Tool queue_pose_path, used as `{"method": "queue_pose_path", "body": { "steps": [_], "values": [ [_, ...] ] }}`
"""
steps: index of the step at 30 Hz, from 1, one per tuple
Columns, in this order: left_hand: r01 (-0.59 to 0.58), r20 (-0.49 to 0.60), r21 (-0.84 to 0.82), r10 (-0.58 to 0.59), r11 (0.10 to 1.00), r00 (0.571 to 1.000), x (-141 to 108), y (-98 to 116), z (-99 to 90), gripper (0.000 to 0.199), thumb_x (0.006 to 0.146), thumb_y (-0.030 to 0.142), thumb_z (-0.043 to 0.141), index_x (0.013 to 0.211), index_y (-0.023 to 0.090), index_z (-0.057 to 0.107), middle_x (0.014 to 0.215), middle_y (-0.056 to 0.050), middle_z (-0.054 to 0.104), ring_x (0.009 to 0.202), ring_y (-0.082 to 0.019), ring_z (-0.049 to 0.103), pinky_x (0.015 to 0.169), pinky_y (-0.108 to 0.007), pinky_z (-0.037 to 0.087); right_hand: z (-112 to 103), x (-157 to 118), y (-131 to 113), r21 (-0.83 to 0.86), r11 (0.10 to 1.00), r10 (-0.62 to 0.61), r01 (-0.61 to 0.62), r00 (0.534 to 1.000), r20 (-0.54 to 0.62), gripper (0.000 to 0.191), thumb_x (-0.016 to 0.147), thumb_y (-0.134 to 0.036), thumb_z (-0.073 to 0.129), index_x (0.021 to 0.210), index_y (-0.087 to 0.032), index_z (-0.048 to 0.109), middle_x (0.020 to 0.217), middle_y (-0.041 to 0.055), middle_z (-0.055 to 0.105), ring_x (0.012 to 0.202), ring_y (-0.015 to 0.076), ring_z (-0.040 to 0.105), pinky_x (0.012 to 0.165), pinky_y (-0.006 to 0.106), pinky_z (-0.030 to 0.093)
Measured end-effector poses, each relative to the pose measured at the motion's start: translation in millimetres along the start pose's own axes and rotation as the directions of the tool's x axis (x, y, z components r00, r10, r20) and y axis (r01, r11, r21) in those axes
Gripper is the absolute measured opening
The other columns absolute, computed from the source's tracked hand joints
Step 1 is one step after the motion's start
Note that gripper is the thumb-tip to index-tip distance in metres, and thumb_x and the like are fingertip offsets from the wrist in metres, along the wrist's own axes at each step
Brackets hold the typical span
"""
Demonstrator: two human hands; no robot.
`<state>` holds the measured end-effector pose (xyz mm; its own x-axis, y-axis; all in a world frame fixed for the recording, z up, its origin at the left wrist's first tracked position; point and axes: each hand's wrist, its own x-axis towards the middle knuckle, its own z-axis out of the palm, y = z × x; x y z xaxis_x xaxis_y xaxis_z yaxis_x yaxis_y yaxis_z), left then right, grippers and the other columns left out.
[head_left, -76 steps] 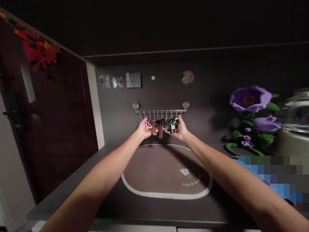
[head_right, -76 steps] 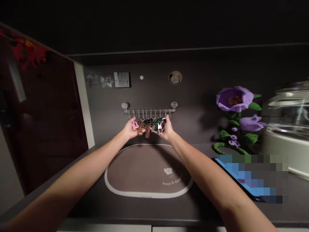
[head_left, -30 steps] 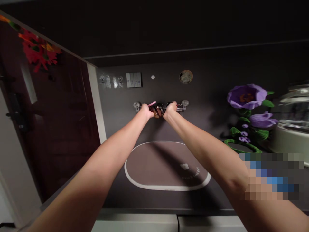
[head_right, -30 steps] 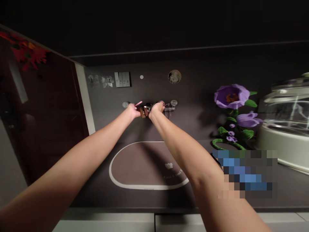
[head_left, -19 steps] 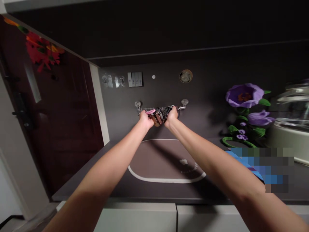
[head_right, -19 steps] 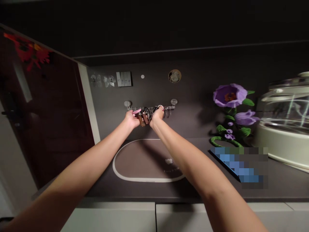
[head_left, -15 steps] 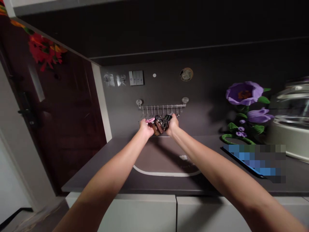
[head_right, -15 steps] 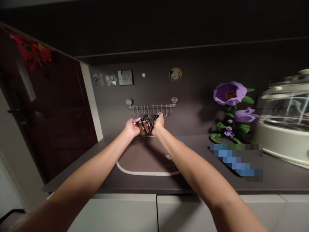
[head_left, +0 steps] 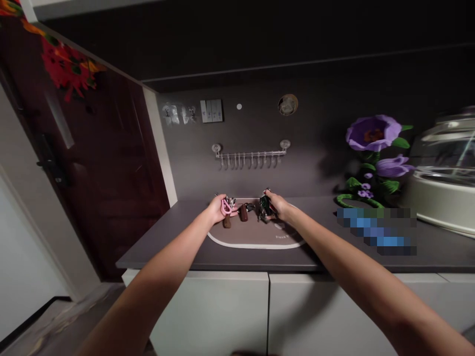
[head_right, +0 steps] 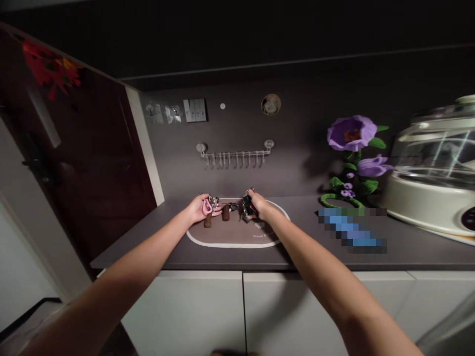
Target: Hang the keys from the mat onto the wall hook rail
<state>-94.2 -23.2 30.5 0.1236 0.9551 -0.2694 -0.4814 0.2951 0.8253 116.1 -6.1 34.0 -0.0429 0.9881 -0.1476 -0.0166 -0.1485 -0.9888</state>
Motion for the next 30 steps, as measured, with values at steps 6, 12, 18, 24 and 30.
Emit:
{"method": "queue_pose_path", "body": {
  "steps": [6, 12, 18, 24, 30],
  "values": [
    [-0.1, -0.09, 0.129, 0.112, 0.987, 0.99, 0, 7, -28.8, 0.009, 0.078, 0.013, 0.046, 0.069, 0.014, 0.047, 0.045, 0.002, 0.049, 0.036, -0.011, 0.05, 0.042, -0.022, 0.044, -24, -5, -8, -0.283, 0.956, -0.092, 0.075, 0.995, -0.047, 0.025, 0.075, -0.039, 0.056, 0.07, -0.015, 0.056, 0.042, 0.0007, 0.049, 0.037, 0.0117, 0.045, 0.033, 0.024, 0.04],
    [-0.304, -0.021, 0.343, 0.331, 0.889, 0.943, -4, 2, -33.3, 0.01, 0.076, 0.01, 0.051, 0.069, 0.015, 0.046, 0.05, 0.003, 0.05, 0.041, -0.008, 0.05, 0.047, -0.022, 0.049, -30, -9, -5, -0.249, 0.961, -0.091, 0.123, 0.986, 0.137, 0.016, 0.076, -0.029, 0.056, 0.071, -0.014, 0.056, 0.045, 0.0003, 0.05, 0.041, 0.0116, 0.047, 0.039, 0.026, 0.044],
    [-0.267, 0.092, 0.358, 0.25, 0.895, 0.964, -6, -3, -37.2, 0.009, 0.08, 0.023, 0.05, 0.081, 0.015, 0.046, 0.065, -0.002, 0.057, 0.059, -0.013, 0.059, 0.06, -0.032, 0.052, -41, -3, 2, -0.444, 0.856, -0.256, 0.265, 0.963, 0.081, 0.031, 0.082, -0.04, 0.044, 0.068, -0.014, 0.054, 0.047, -0.0019, 0.048, 0.042, 0.0084, 0.043, 0.047, 0.022, 0.038],
    [-0.353, 0.06, 0.798, 0.518, 0.488, 0.853, -4, -6, -43.8, 0.015, 0.073, 0.029, 0.055, 0.078, 0.015, 0.056, 0.066, 0.0, 0.058, 0.06, -0.012, 0.055, 0.06, -0.024, 0.043, -56, 1, 2, -0.83, 0.541, -0.421, 0.135, 0.898, -0.129, 0.034, 0.083, -0.034, 0.038, 0.08, -0.012, 0.063, 0.076, 0.0109, 0.064, 0.072, 0.0171, 0.058, 0.061, 0.023, 0.037],
    [-0.282, 0.098, 0.928, 0.57, 0.244, 0.816, -6, -11, -44.7, 0.027, 0.064, 0.014, 0.055, 0.091, 0.015, 0.059, 0.09, -0.006, 0.064, 0.08, -0.015, 0.057, 0.071, -0.024, 0.04, -68, -9, 9, -0.932, 0.363, -0.357, -0.012, 0.922, -0.151, 0.035, 0.081, -0.029, 0.037, 0.096, -0.011, 0.064, 0.101, 0.018, 0.062, 0.094, 0.0262, 0.058, 0.071, 0.029, 0.04]
  ]
}}
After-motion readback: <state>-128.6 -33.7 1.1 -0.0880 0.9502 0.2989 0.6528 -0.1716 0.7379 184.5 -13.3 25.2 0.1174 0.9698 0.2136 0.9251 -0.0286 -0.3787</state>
